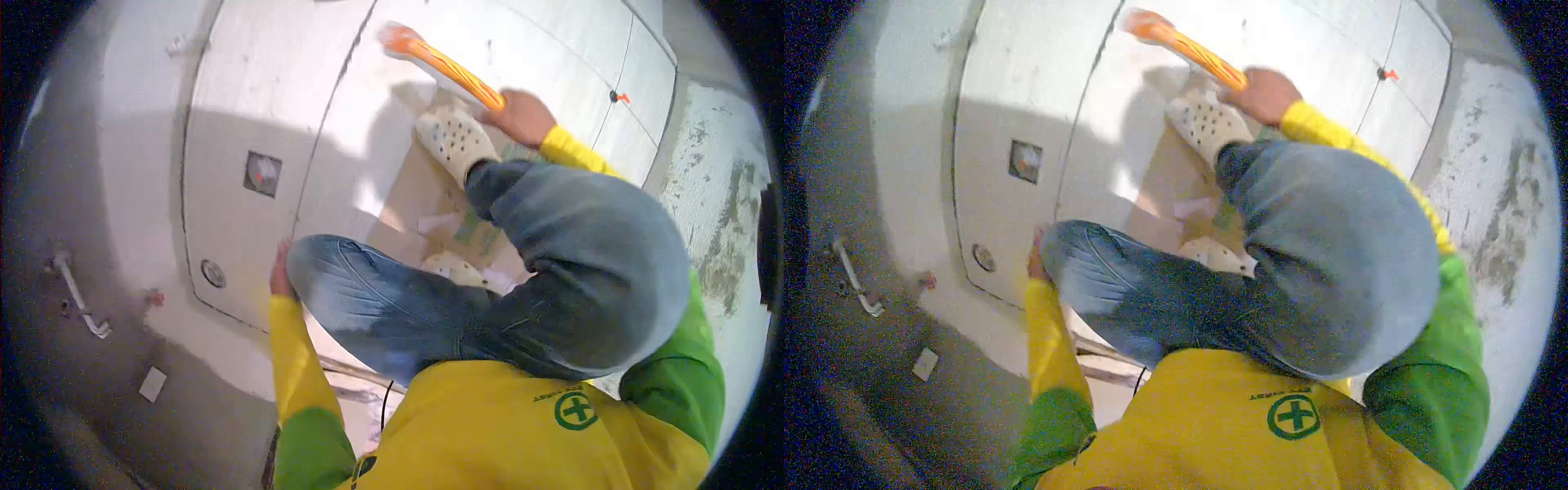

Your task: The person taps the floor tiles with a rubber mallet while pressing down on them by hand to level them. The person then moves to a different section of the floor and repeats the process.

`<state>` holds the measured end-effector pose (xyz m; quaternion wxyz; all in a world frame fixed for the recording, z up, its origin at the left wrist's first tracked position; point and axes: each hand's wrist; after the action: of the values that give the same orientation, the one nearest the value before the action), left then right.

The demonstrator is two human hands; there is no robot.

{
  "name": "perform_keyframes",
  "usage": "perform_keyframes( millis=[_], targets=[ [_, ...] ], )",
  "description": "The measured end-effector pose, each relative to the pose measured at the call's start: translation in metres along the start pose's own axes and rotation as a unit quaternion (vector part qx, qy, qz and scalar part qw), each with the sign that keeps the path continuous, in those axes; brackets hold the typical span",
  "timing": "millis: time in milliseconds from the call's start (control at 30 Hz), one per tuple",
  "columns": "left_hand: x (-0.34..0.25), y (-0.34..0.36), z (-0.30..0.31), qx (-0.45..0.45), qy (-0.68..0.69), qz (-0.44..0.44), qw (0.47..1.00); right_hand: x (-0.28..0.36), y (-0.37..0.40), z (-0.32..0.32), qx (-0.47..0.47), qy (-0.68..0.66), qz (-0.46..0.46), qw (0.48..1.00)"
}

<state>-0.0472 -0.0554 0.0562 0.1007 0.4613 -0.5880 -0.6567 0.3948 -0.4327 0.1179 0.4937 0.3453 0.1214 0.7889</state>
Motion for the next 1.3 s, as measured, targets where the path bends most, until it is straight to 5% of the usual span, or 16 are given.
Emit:
perform_keyframes(
  millis=[33,133,200,233,300,367,433,500,567,600,767,1300],
  targets=[
    [-0.021,0.047,-0.048,-0.036,0.039,0.047,0.997,0.003,0.009,0.01,0.033,-0.035,-0.051,0.998],
    [-0.013,0.084,-0.083,-0.033,0.038,-0.081,0.995,-0.031,0.015,-0.005,0.006,-0.13,-0.161,0.978],
    [-0.029,0.098,-0.104,-0.162,-0.372,-0.178,0.897,-0.034,0.026,-0.008,-0.024,-0.185,-0.199,0.962],
    [-0.047,0.109,-0.117,-0.161,-0.37,-0.186,0.896,-0.033,0.033,-0.003,-0.038,-0.232,-0.242,0.941],
    [-0.088,0.133,-0.145,-0.038,-0.388,-0.167,0.906,-0.037,0.04,0.013,-0.051,-0.195,-0.25,0.947],
    [-0.136,0.161,-0.198,-0.013,-0.39,-0.25,0.886,-0.05,0.049,0.036,-0.065,-0.162,-0.261,0.95],
    [-0.193,0.201,-0.253,0.057,-0.349,-0.395,0.848,-0.067,0.058,0.065,-0.072,-0.09,-0.169,0.979],
    [-0.244,0.234,-0.293,0.142,-0.289,-0.567,0.758,-0.066,0.076,0.098,-0.144,-0.036,-0.138,0.979],
    [-0.292,0.278,-0.33,0.248,-0.171,-0.686,0.662,-0.058,0.085,0.138,-0.065,0.035,-0.155,0.985],
    [-0.326,0.303,-0.343,0.367,-0.225,-0.704,0.565,-0.054,0.088,0.15,-0.055,0.085,-0.157,0.982],
    [-0.355,0.437,-0.398,0.376,-0.137,-0.766,0.504,-0.067,0.064,0.139,-0.007,0.165,-0.209,0.964],
    [-0.361,0.472,-0.387,0.296,-0.14,-0.846,0.421,-0.065,0.058,0.124,0.032,0.107,-0.23,0.967]
  ],
)
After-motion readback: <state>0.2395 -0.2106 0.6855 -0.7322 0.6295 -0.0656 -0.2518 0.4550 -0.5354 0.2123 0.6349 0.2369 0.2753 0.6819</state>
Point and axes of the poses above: each hand's wrist, its own y-axis away from the middle knuckle, its own z-axis out of the back of the hand, x = y × z, and after that the axes turned 1 degree about x, right-handed
